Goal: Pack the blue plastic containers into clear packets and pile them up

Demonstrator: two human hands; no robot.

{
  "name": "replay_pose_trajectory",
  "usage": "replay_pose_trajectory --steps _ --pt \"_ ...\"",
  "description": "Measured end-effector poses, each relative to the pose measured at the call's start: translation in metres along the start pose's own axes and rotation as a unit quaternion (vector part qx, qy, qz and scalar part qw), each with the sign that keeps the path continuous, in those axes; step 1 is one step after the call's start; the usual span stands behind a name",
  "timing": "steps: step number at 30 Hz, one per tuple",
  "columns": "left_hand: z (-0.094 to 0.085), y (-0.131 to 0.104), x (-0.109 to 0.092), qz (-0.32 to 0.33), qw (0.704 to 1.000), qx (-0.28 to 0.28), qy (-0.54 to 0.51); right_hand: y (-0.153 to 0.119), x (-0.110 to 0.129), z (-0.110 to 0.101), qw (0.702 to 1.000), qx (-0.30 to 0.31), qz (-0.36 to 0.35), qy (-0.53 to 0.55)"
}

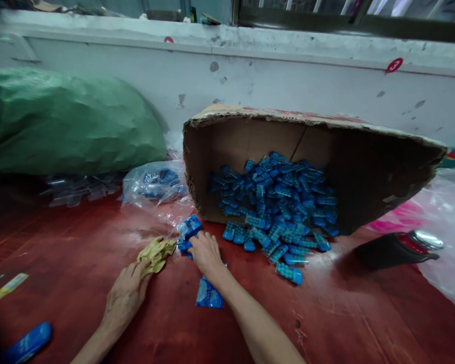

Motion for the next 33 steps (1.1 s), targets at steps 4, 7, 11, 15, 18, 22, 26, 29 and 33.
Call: replay_pose_trajectory --steps 4,7,11,15,18,22,26,29,33 --pt "-0.007 -0.006 -0.003 -0.008 0.999 -0.023 0.035 -0.003 0.004 0.01 1.0 -0.007 -0.01 -0.002" --pt "-0.004 -0.005 -0.004 -0.012 0.998 -0.019 0.055 0.0 0.004 0.012 1.0 -0.017 -0.014 0.006" --pt "0.002 -0.008 0.001 -0.014 0.999 -0.037 0.001 -0.005 -0.006 0.003 0.999 -0.036 -0.014 0.034" --pt "-0.004 -0.01 0.01 -0.099 0.981 -0.083 -0.148 -0.026 -0.027 -0.01 0.996 -0.062 0.015 0.055" --pt "-0.015 -0.005 0.012 -0.225 0.947 -0.092 -0.209 -0.049 -0.037 -0.01 0.996 -0.065 0.031 0.053" --pt "-0.032 0.003 0.003 -0.322 0.894 -0.083 -0.299 -0.071 -0.038 -0.001 0.999 -0.036 0.029 -0.014" --pt "-0.051 0.011 -0.017 -0.349 0.834 -0.088 -0.418 -0.084 -0.034 0.006 0.999 -0.029 0.014 -0.028" --pt "-0.063 0.024 -0.037 -0.341 0.794 -0.096 -0.494 -0.096 -0.03 0.014 1.0 -0.009 -0.018 -0.019" --pt "-0.061 0.046 -0.073 -0.294 0.751 -0.081 -0.586 -0.109 -0.028 0.023 0.999 0.016 -0.026 -0.013"
Point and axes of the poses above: each hand's wrist, its own y-axis towards the middle knuckle, its own z-axis out of the palm, x = y × z, the point moved 2 cm from there along y, towards the middle knuckle, and after that the axes turned 5 degrees about -y, right-handed, at the moved point
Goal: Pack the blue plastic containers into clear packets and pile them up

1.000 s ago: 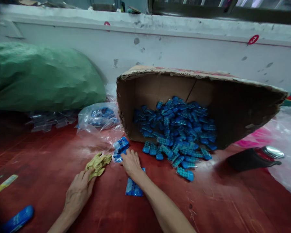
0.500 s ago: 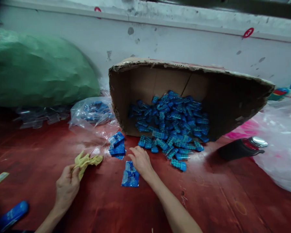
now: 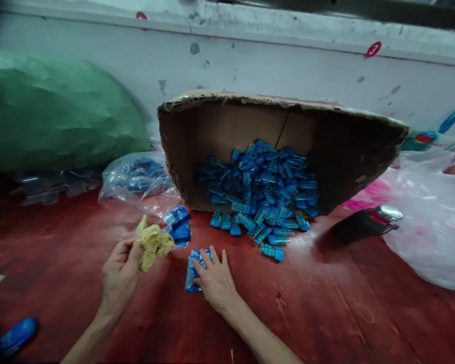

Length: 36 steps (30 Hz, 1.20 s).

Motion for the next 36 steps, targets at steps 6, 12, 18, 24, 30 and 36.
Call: replay_pose_trajectory --steps 6,12,18,24,30,36 --pt "0.064 0.008 0.014 -0.018 0.995 0.093 -0.041 -0.005 -0.003 -0.003 1.0 -0.001 0.005 0.01" --pt "0.083 -0.001 0.041 0.022 0.988 0.148 0.03 -0.016 -0.011 -0.011 0.996 -0.053 0.062 0.029" --pt "0.081 -0.026 0.055 0.145 0.916 0.295 0.231 -0.021 -0.021 -0.032 0.987 -0.093 0.124 0.031" --pt "0.063 -0.048 0.067 0.287 0.835 0.276 0.38 -0.026 0.005 -0.016 0.989 -0.063 0.133 -0.018" --pt "0.052 -0.055 0.085 0.312 0.753 0.308 0.491 -0.019 0.01 -0.01 0.995 -0.037 0.089 0.0" --pt "0.056 -0.048 0.09 0.328 0.788 0.255 0.455 -0.008 -0.003 -0.038 0.986 -0.093 0.14 0.021"
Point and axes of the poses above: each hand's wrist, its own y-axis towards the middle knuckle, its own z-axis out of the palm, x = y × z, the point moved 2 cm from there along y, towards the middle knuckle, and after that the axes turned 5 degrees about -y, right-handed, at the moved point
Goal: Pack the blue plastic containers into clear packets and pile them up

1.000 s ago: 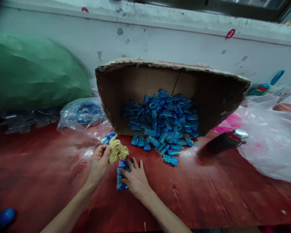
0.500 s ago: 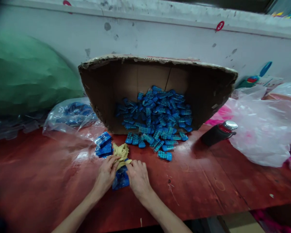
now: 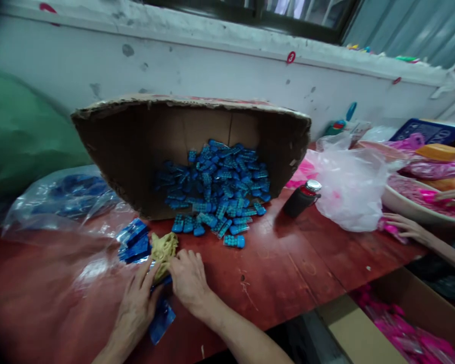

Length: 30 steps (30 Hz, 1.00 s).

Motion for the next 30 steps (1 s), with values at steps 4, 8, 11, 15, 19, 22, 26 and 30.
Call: replay_pose_trajectory --steps 4,8,11,15,19,22,26,30 --pt "0.012 0.0 0.0 -0.001 0.997 0.055 0.049 0.011 0.004 0.017 0.999 -0.024 -0.031 -0.001" --pt "0.006 0.008 -0.004 -0.012 0.993 0.08 0.082 0.025 0.002 0.032 0.997 0.022 -0.076 0.022" --pt "-0.001 0.017 -0.005 -0.041 0.992 0.061 0.098 0.042 0.004 0.033 0.992 0.041 -0.112 0.045" --pt "0.002 0.02 0.002 -0.078 0.996 0.005 0.048 0.051 0.007 0.02 0.992 0.001 -0.112 0.064" --pt "0.008 0.017 0.008 -0.063 0.995 -0.033 -0.071 0.025 -0.028 -0.008 0.99 -0.126 -0.035 0.053" --pt "0.004 0.01 0.002 -0.089 0.99 -0.038 -0.1 -0.009 -0.08 -0.018 0.985 -0.127 0.114 -0.025" --pt "-0.011 -0.007 -0.012 -0.114 0.986 -0.066 -0.102 -0.037 -0.119 -0.006 0.973 -0.085 0.183 -0.116" --pt "-0.023 -0.032 -0.02 -0.124 0.989 -0.065 -0.039 -0.043 -0.089 0.003 0.98 -0.107 0.129 -0.106"
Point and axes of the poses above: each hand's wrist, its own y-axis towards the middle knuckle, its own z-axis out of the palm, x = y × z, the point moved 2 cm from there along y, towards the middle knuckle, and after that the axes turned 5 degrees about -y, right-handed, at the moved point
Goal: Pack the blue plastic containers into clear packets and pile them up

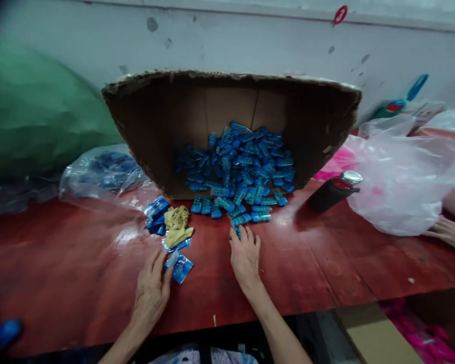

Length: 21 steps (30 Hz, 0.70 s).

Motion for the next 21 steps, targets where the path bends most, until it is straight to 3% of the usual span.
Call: replay_pose_trajectory --steps 4,8,12,15,18,21 --pt "-0.002 -0.017 0.0 0.006 0.993 0.065 0.1 -0.017 0.058 -0.012 0.996 0.024 -0.046 0.066" --pt "-0.001 -0.024 0.002 0.019 0.992 0.064 0.111 -0.035 0.101 -0.004 0.992 0.075 -0.056 0.089" --pt "-0.008 -0.026 0.006 0.024 1.0 0.017 0.004 -0.033 0.109 0.004 0.989 0.089 -0.056 0.108" --pt "-0.018 -0.016 0.009 -0.063 0.991 0.014 -0.119 -0.027 0.104 0.0 0.979 0.093 -0.09 0.157" --pt "-0.024 0.0 0.01 -0.201 0.947 0.064 -0.24 -0.022 0.101 -0.008 0.955 0.102 -0.109 0.256" --pt "-0.025 0.014 0.007 -0.26 0.873 0.117 -0.395 -0.019 0.103 -0.012 0.896 0.126 -0.077 0.42"
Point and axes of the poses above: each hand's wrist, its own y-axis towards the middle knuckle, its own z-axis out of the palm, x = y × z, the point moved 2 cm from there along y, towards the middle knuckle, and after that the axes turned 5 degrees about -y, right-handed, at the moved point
